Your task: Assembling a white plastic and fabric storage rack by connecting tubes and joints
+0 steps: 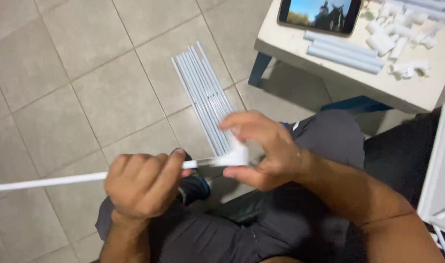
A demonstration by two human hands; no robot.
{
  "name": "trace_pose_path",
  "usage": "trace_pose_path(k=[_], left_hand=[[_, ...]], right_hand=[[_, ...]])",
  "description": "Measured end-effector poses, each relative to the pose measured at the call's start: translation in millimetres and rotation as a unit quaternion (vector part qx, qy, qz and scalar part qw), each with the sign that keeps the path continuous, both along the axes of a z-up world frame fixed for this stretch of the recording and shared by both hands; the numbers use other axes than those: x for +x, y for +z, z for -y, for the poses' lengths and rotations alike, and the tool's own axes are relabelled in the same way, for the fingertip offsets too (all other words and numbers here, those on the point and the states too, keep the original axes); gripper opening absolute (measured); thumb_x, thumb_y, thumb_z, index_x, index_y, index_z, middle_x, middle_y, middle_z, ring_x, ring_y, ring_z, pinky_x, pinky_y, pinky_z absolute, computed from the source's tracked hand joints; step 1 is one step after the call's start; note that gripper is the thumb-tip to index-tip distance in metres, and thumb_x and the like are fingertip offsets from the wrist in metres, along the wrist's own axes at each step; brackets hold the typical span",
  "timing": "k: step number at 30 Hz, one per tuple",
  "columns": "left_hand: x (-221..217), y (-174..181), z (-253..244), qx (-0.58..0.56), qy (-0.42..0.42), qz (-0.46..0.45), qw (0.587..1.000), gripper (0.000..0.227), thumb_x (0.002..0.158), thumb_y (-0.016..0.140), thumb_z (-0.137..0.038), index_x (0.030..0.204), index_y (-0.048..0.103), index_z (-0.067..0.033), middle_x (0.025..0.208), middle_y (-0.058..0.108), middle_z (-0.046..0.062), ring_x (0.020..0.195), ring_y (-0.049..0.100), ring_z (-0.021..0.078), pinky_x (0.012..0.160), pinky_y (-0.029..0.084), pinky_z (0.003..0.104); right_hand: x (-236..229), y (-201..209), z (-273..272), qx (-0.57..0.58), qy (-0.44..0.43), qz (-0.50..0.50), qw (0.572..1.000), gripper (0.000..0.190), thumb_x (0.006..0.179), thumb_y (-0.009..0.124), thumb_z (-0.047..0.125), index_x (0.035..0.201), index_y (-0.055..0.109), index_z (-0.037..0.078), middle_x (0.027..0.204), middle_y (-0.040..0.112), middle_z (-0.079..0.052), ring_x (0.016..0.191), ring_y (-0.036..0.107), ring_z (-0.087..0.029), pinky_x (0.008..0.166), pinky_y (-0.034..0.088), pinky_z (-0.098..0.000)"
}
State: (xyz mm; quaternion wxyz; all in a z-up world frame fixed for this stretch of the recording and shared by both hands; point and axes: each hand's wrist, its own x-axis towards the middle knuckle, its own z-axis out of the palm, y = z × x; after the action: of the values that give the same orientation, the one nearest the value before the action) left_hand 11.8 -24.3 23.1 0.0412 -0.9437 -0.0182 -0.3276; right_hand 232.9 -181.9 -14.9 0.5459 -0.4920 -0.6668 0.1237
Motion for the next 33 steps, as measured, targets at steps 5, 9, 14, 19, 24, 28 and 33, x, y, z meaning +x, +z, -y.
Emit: trace_pose_path(k=[5, 9, 14, 19, 24, 28, 33], left_hand=[[-33, -31, -43, -0.055, 0.048, 0.095, 0.993, 0.022, 0.103, 0.071, -0.009, 0.085, 0.075, 0.0032, 0.064, 0.056, 0.011, 0.053, 0.043, 0.0275, 0.049, 0.033, 0.046], [-56, -44, -77, -0.085, 0.154, 0.336, 0.925, 0.035, 0.113, 0.056, -0.018, 0.096, 0.055, 0.0129, 0.083, 0.058, 0.028, 0.070, 0.053, 0.0413, 0.065, 0.041, 0.051], [-98, -84, -160, -0.299, 0.065, 0.562, 0.769, 0.018, 0.099, 0.059, 0.001, 0.103, 0.070, 0.0151, 0.102, 0.068, 0.029, 0.098, 0.064, 0.0396, 0.089, 0.052, 0.050], [-61, -56, -84, -0.200, 0.355, 0.209, 0.889, 0.069, 0.117, 0.064, -0.041, 0.163, 0.025, -0.0062, 0.166, 0.026, 0.022, 0.161, 0.028, 0.0427, 0.138, 0.029, 0.060], [-24, -33, -15, -0.097, 0.093, 0.147, 0.980, 0.053, 0.100, 0.062, -0.053, 0.107, 0.072, -0.0016, 0.098, 0.059, 0.013, 0.089, 0.057, 0.0344, 0.084, 0.045, 0.049], [-1, -34, -15, 0.024, 0.115, 0.117, 0.986, 0.027, 0.105, 0.062, -0.029, 0.101, 0.070, -0.0034, 0.099, 0.061, 0.011, 0.088, 0.060, 0.0294, 0.090, 0.046, 0.046], [-21, -52, -19, 0.048, 0.073, 0.142, 0.986, 0.011, 0.095, 0.077, -0.022, 0.087, 0.075, -0.0140, 0.085, 0.058, 0.004, 0.065, 0.051, 0.0246, 0.062, 0.045, 0.043]], right_hand=[[-3, -29, -18, -0.259, 0.020, -0.018, 0.965, 0.075, 0.087, 0.078, 0.027, 0.148, 0.037, 0.010, 0.130, 0.068, -0.005, 0.099, 0.076, -0.019, 0.091, 0.060, -0.0403], [12, -60, -35, -0.347, 0.035, 0.311, 0.884, 0.055, 0.084, 0.079, 0.038, 0.129, 0.057, 0.014, 0.125, 0.067, -0.010, 0.120, 0.059, -0.030, 0.111, 0.040, -0.0541], [14, -63, -37, -0.264, 0.117, 0.274, 0.917, 0.024, 0.103, 0.055, 0.036, 0.094, 0.057, 0.014, 0.088, 0.067, -0.006, 0.079, 0.056, -0.028, 0.066, 0.050, -0.0456], [-38, -2, -47, -0.003, -0.054, 0.214, 0.975, 0.035, 0.102, 0.062, 0.025, 0.073, 0.049, 0.009, 0.065, 0.045, -0.007, 0.058, 0.044, -0.030, 0.052, 0.033, -0.0440], [-57, 20, -81, -0.040, -0.159, 0.090, 0.982, 0.033, 0.099, 0.061, 0.040, 0.077, 0.051, 0.018, 0.057, 0.048, -0.002, 0.055, 0.060, -0.028, 0.052, 0.049, -0.0386], [-65, 54, -92, -0.132, -0.096, -0.082, 0.983, 0.023, 0.094, 0.063, 0.031, 0.086, 0.053, 0.012, 0.057, 0.051, -0.012, 0.051, 0.054, -0.031, 0.052, 0.044, -0.0398], [-74, 33, -74, -0.177, -0.033, -0.197, 0.964, 0.028, 0.088, 0.073, 0.033, 0.086, 0.054, 0.012, 0.060, 0.057, -0.010, 0.056, 0.059, -0.023, 0.052, 0.044, -0.0367]])
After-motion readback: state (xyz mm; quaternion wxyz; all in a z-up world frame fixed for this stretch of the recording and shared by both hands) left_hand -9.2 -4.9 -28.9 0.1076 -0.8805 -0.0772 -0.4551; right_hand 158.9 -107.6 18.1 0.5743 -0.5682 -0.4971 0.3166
